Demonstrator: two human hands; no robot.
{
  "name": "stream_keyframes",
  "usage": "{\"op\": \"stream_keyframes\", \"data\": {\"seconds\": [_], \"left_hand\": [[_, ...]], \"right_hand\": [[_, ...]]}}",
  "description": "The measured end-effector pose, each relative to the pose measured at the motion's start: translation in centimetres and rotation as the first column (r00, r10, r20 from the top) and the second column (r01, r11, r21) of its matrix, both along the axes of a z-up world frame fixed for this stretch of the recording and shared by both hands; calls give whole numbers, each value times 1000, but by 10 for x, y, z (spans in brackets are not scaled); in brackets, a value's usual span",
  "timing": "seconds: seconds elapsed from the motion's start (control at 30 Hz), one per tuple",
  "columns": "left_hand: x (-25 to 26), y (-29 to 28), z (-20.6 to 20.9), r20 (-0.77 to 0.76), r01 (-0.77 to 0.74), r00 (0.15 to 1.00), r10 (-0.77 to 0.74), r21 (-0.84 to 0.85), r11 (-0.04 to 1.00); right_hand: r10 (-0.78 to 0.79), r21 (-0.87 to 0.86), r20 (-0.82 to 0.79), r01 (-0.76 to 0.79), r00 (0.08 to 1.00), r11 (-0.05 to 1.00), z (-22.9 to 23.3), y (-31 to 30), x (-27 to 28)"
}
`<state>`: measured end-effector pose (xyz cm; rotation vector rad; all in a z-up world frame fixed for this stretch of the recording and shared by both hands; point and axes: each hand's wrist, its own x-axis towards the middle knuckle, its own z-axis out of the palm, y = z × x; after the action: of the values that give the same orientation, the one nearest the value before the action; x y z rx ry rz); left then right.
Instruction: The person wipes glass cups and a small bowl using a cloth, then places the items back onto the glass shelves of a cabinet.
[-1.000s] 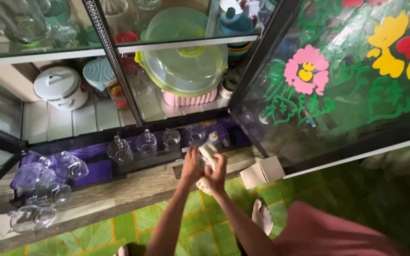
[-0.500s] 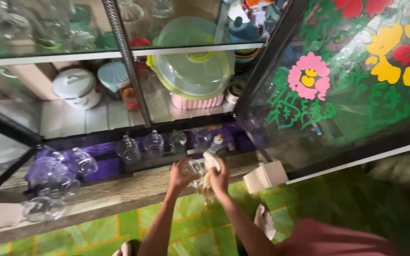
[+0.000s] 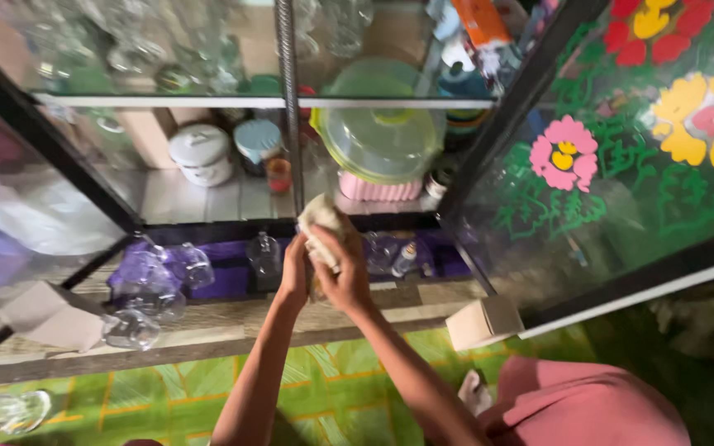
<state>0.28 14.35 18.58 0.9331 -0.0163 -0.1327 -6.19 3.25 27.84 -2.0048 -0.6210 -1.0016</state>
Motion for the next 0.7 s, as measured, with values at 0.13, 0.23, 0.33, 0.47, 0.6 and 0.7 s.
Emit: {"op": "stream_keyframes", "data": {"seconds": [0.13,0.23,0.33,0.47,0.6,0.7], "left_hand": [[-12,15,26,132,-1,991,20,-140,990],[-23,23,44,83,-101,991,102,-20,995],[-23,23,49,183,-272,955,234,222,936],[-9,20,33,123,-272,954,274,-31,962],[-19,23,40,177,-209,961,215,-52,977],[-32,21,70,145,-141,979,146,-42,989]], "right_hand": [[231,265,-140,-188,963,946,-7,4,27],[302,451,-436,-84,848,888,-5,5,53],[349,554,-501,-16,792,832,-1,7,40],[148,258,-104,-117,983,959,12,18,2],[136,181,-62,-123,989,976,18,19,5],[250,353,-209,-166,945,921,19,-1,28]]}}
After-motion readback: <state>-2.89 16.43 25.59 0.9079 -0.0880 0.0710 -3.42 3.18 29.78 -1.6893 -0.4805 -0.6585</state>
